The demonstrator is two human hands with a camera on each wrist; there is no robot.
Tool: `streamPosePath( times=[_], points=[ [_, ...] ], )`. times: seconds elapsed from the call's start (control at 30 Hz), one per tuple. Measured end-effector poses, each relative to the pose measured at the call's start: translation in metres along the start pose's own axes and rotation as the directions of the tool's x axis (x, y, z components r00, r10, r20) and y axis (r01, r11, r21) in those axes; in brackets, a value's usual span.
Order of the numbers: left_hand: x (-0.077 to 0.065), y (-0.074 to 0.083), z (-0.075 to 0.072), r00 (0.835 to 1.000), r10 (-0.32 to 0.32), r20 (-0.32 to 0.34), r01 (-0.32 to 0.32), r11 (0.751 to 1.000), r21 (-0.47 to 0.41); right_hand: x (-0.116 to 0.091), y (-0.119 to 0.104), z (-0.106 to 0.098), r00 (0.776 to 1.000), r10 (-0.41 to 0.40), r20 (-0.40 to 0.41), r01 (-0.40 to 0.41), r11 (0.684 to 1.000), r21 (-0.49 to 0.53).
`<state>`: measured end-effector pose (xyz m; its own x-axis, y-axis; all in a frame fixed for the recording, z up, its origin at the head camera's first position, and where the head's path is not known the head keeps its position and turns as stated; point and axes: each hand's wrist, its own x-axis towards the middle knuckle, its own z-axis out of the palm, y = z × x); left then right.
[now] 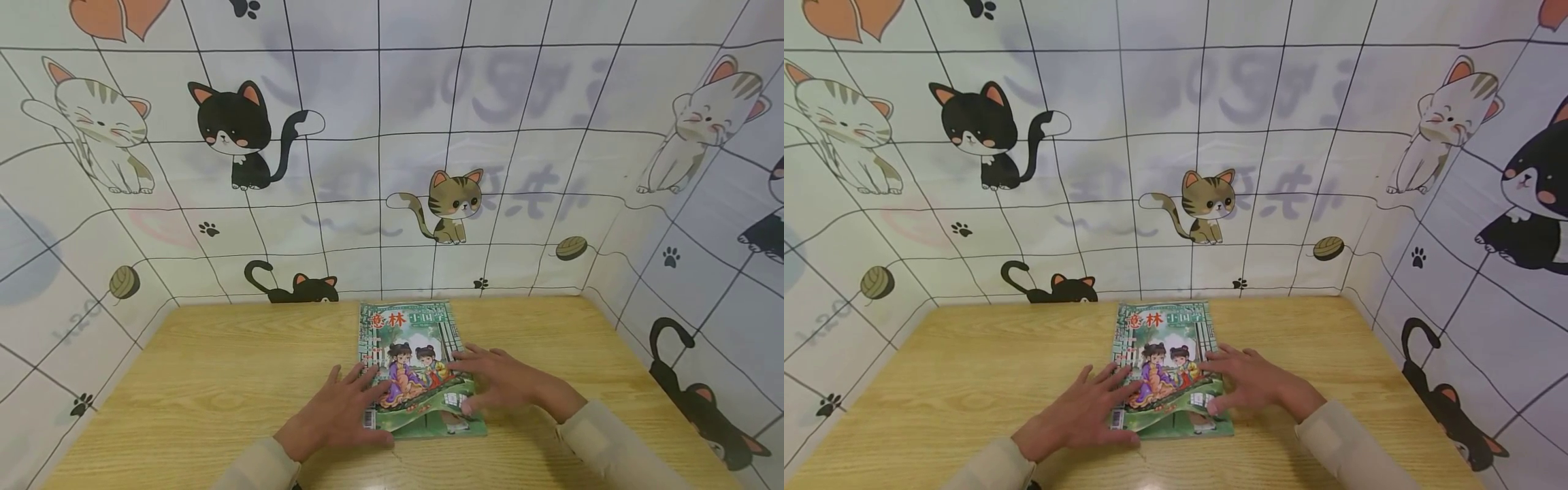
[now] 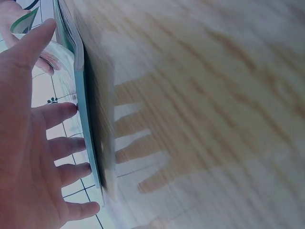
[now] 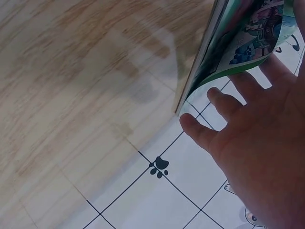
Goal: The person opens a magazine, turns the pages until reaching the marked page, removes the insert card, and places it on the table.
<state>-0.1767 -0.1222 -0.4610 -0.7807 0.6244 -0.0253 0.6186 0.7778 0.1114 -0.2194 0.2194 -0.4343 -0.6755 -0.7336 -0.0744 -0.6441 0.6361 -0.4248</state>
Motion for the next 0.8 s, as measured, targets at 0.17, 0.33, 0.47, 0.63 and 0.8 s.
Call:
streamPosePath(
  times=[0.17,0.33,0.47,0.63,0.8],
  points=[
    [-0.001,0.0,-0.005,1.0,0.007,-0.004,-0.007,1.0,-0.029,-0.001,-0.002,-0.003,1.0,0.017,-0.015,-0.017,0.999,0.039],
    [0.0,-0.003,-0.009,0.998,0.05,-0.04,-0.052,0.997,-0.052,-0.003,-0.001,-0.005,0.998,0.035,-0.047,-0.033,0.999,0.043],
    [-0.001,-0.005,-0.011,0.985,0.126,-0.116,-0.133,0.989,-0.059,-0.006,-0.001,-0.009,0.995,0.054,-0.081,-0.049,0.997,0.063],
    [-0.002,-0.006,-0.013,0.955,0.21,-0.211,-0.224,0.974,-0.045,-0.009,-0.003,-0.016,0.992,0.089,-0.088,-0.077,0.988,0.131],
    [-0.004,-0.004,-0.014,0.893,0.304,-0.332,-0.312,0.949,0.029,-0.012,-0.002,-0.021,0.987,0.119,-0.105,-0.091,0.967,0.238]
  ],
)
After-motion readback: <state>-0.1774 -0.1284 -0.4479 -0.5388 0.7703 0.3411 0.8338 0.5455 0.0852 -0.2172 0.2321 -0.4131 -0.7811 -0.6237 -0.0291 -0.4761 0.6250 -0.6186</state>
